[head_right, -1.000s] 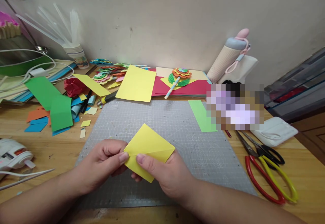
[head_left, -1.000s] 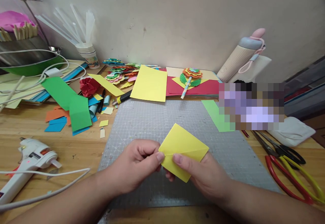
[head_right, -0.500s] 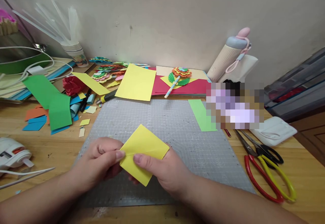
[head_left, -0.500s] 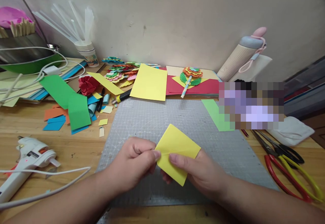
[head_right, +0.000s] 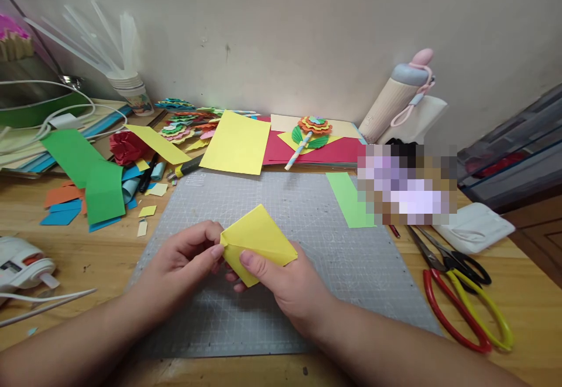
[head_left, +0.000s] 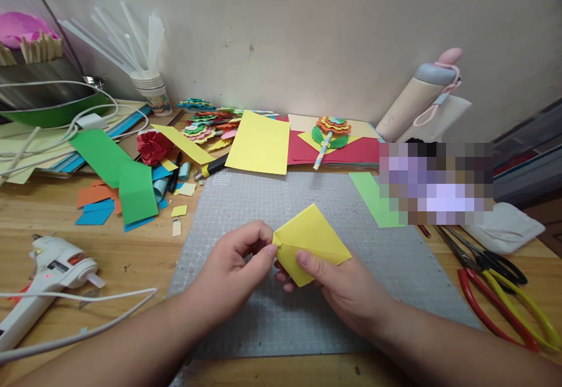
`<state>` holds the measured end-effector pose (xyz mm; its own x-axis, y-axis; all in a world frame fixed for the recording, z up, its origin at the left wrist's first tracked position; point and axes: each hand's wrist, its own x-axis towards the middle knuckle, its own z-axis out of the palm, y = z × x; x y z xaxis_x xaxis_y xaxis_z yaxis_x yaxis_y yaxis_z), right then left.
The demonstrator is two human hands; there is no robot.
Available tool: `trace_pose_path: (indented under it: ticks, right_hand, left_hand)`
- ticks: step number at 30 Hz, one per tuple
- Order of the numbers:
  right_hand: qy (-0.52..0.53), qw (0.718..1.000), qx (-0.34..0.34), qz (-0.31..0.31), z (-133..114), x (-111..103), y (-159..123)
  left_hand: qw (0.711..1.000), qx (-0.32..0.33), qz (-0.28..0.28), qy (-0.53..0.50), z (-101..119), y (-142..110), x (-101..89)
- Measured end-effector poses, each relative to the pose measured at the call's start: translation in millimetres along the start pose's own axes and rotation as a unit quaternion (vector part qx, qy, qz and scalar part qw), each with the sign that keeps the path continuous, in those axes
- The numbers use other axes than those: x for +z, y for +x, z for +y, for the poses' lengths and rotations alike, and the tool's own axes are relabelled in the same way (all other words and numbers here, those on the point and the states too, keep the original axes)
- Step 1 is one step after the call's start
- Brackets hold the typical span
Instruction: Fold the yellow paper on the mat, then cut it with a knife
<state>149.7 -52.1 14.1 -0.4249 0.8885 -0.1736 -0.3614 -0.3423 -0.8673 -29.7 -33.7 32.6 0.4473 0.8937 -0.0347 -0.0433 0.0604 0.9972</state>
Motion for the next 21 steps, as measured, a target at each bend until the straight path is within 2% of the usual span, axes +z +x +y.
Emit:
trace_pose_path:
  ticks: [3, 5, 8, 12, 14, 17, 21]
  right_hand:
    - [0.022, 0.999, -0.026, 0.022, -5, -3, 0]
    - [0.023, 0.998, -0.039, 0.044, -10, -7, 2]
    - [-0.019, 0.999, -0.009, 0.038, -16, -12, 6]
    - [-0.165, 0.985, 0.032, -0.037, -16, -10, 8]
    - [-0.217, 0.975, 0.016, -0.032, -16, -7, 7]
    - [-0.236, 0.972, -0.004, -0.006, -16, -5, 7]
    - [-0.291, 0.956, -0.008, -0.034, -17, -5, 7]
  left_hand:
    - [0.998, -0.012, 0.038, 0.057, 1, 1, -6.7]
    - [0.995, -0.017, 0.036, 0.092, 3, 1, -10.4]
    - [0.989, -0.026, -0.018, 0.143, 6, 0, -11.4]
    - [0.966, -0.021, -0.109, 0.235, 5, -2, -5.5]
    - [0.96, -0.016, -0.104, 0.261, 2, -2, -2.8]
    - [0.96, -0.007, -0.061, 0.271, 0, -1, -1.6]
    - [0.962, 0.005, -0.061, 0.266, 1, 0, -2.2]
